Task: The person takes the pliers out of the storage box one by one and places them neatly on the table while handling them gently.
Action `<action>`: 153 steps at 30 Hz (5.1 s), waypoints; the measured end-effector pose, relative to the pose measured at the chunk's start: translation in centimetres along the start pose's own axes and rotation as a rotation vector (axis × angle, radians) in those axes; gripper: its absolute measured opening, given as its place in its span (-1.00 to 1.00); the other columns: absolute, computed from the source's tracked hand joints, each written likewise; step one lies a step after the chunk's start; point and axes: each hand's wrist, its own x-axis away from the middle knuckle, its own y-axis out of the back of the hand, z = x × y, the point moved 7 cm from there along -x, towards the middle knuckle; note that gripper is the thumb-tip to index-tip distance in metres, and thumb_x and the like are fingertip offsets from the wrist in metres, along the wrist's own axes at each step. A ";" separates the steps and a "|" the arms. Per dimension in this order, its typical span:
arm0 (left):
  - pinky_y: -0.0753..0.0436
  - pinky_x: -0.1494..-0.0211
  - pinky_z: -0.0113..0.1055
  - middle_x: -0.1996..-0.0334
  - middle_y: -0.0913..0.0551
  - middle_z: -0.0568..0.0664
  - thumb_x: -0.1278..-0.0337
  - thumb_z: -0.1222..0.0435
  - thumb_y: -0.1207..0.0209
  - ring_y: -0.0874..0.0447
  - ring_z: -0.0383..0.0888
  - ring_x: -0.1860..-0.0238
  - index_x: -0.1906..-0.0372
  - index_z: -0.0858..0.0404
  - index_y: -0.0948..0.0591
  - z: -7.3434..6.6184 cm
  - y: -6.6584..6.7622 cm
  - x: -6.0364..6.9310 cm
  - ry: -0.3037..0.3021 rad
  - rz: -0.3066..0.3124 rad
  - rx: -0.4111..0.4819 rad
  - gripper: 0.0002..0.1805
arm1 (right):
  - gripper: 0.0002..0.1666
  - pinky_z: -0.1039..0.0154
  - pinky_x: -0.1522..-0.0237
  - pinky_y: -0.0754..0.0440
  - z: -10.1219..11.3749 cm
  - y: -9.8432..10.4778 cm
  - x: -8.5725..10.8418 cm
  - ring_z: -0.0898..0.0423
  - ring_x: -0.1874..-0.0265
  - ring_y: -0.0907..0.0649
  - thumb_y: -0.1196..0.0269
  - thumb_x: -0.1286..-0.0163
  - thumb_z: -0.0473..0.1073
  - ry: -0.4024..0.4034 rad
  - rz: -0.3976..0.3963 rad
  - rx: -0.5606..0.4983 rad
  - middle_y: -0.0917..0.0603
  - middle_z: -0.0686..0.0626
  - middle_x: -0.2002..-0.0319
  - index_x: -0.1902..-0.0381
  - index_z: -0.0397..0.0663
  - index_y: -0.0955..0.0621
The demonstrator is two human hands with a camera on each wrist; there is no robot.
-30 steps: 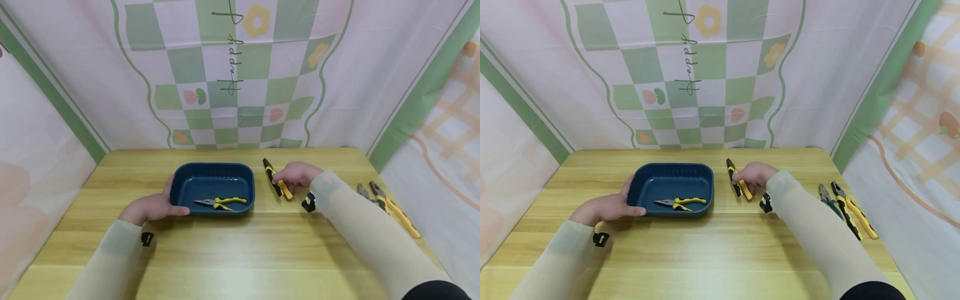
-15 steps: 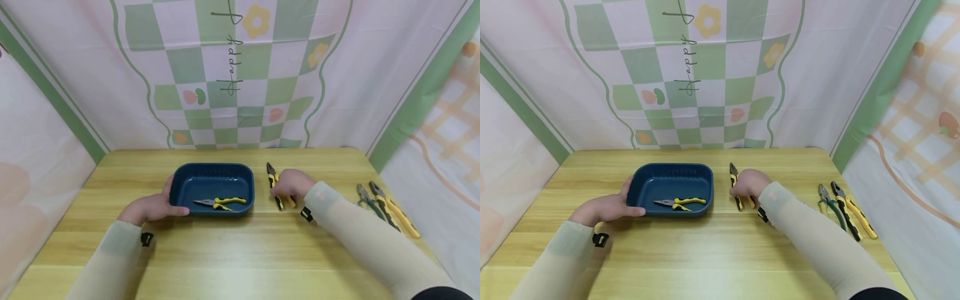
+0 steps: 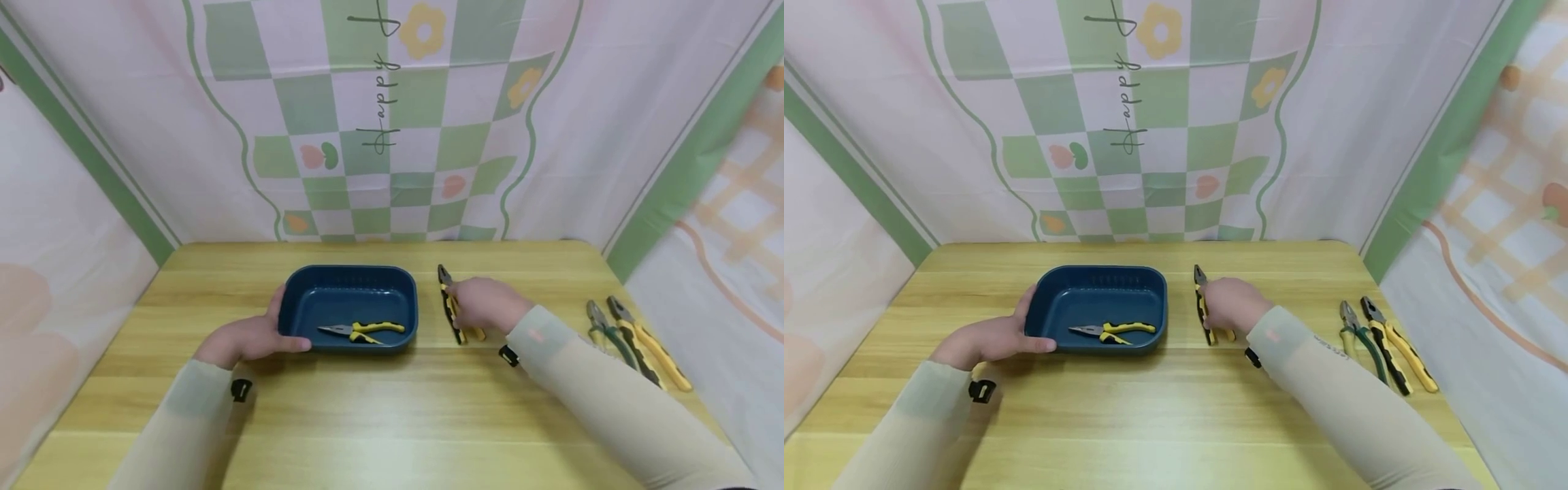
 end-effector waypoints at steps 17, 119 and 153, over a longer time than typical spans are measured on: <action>-0.32 -0.26 0.26 -0.48 0.06 0.51 -0.06 -0.25 -0.32 -0.33 0.34 -0.27 -0.50 0.19 0.59 0.1 0.0 0.1 0.002 -0.006 -0.009 0.45 | -0.38 -0.01 0.13 -0.61 1.0 -1.2 1.9 -0.06 0.16 -0.65 -0.38 -0.33 -0.04 0.055 0.044 0.191 -0.66 -0.21 -0.01 -0.28 -0.17 -0.56; -0.30 -0.28 0.25 -0.48 0.06 0.50 -0.06 -0.28 -0.29 -0.30 0.34 -0.32 -0.48 0.20 0.64 0.1 -0.1 0.4 0.002 0.020 -0.030 0.47 | -0.62 -0.03 0.35 -0.60 -11.6 -2.2 13.1 -0.08 0.41 -0.66 -0.36 -0.33 0.03 -0.020 -0.079 0.068 -0.70 -0.08 0.38 0.21 -0.22 -0.69; -0.24 -0.31 0.28 -0.52 0.20 0.45 -0.07 -0.25 -0.31 -0.19 0.37 -0.36 -0.51 0.18 0.59 0.0 -0.1 0.1 -0.014 -0.015 -0.010 0.44 | -0.46 -0.03 -0.04 -0.56 4.0 4.1 2.8 0.02 -0.08 -0.60 -0.27 -0.39 0.20 0.140 -0.086 -0.519 -0.66 0.04 -0.10 -0.17 0.03 -0.68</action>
